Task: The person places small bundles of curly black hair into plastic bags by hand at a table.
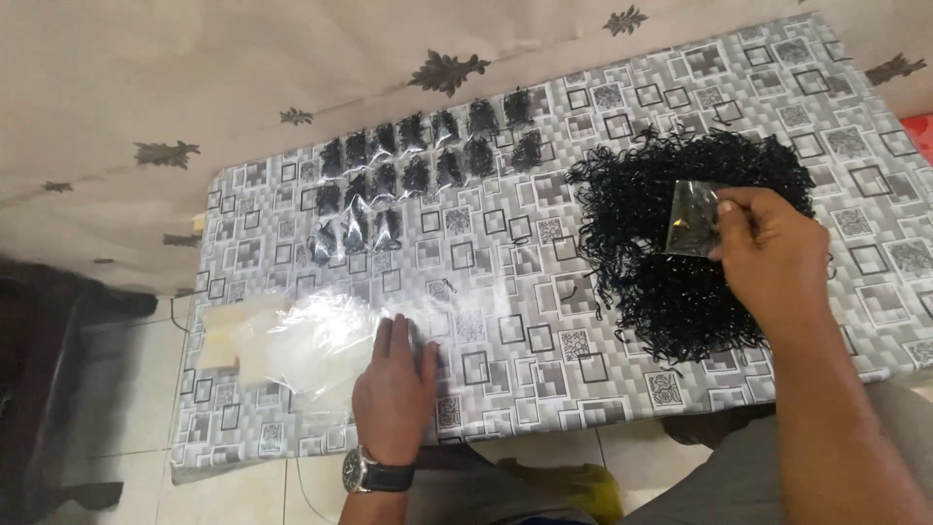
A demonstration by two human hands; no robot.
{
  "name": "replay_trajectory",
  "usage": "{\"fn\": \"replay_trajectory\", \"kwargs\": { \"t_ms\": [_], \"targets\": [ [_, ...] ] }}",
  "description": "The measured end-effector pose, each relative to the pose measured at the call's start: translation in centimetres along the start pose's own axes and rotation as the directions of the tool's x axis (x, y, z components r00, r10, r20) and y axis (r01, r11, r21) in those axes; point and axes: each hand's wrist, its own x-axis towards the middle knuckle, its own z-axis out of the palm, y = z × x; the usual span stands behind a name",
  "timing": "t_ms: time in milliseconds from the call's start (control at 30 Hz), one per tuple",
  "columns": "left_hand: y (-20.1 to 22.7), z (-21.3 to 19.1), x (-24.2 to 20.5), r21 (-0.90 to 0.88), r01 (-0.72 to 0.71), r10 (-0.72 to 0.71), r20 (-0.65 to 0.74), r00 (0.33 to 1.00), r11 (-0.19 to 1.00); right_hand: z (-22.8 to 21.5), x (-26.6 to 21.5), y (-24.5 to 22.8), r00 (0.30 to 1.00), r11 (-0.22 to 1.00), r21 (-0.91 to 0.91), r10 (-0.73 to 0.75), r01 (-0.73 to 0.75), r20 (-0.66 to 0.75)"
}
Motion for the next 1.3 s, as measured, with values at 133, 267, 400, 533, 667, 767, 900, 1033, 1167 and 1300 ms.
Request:
{"fn": "replay_trajectory", "kwargs": {
  "t_ms": [133,267,400,533,667,767,900,1033,1167,1300],
  "targets": [
    [1.5,-0.6,-0.3,-0.081,-0.103,0.100,-0.048,0.994,0.991,-0.2,0.3,-0.2,0.997,0.997,-0.045,0.057,-0.055,0.054],
    [2.5,0.2,-0.4,-0.048,-0.207,0.204,-0.065,0.977,0.977,-0.3,0.1,-1.4,0.998,1.000,-0.004,-0.008,0.008,0.063],
    [4.0,0.2,0.5,-0.057,-0.284,0.282,-0.043,0.959,0.957,-2.0,-0.5,-4.7,0.967,0.996,-0.057,0.087,-0.075,0.241],
    [4.8,1.2,1.6,-0.028,-0.287,0.284,-0.079,0.956,0.958,-2.6,-1.2,-4.3,0.885,0.991,-0.122,0.106,-0.056,0.454],
    [5.1,3.3,2.8,0.110,-0.223,0.235,-0.106,0.966,0.969,-0.5,-0.4,1.9,0.851,0.918,-0.196,-0.219,0.346,0.478],
    [7.2,4.2,3.3,0.136,-0.290,0.305,-0.111,0.946,0.947,-0.3,-0.5,2.5,0.832,0.867,-0.169,-0.370,0.469,0.414],
    [12.2,3.9,3.8,-0.273,-0.426,0.404,-0.136,0.905,0.863,-0.8,-0.8,0.7,0.831,0.852,-0.041,-0.497,0.522,0.251],
    [15.7,3.9,4.4,-0.337,-0.565,0.544,-0.165,0.823,0.753,-1.1,-1.0,-0.4,0.867,0.877,-0.009,-0.472,0.480,0.158],
    [15.7,2.9,4.5,-0.414,-0.575,0.537,-0.218,0.815,0.705,-0.9,-0.2,0.9,0.876,0.877,0.009,-0.481,0.481,-0.038],
    [12.6,2.5,6.6,-0.363,-0.137,0.201,0.145,0.969,0.922,-1.1,-0.1,0.9,0.894,0.900,0.031,-0.428,0.435,-0.132]
  ]
}}
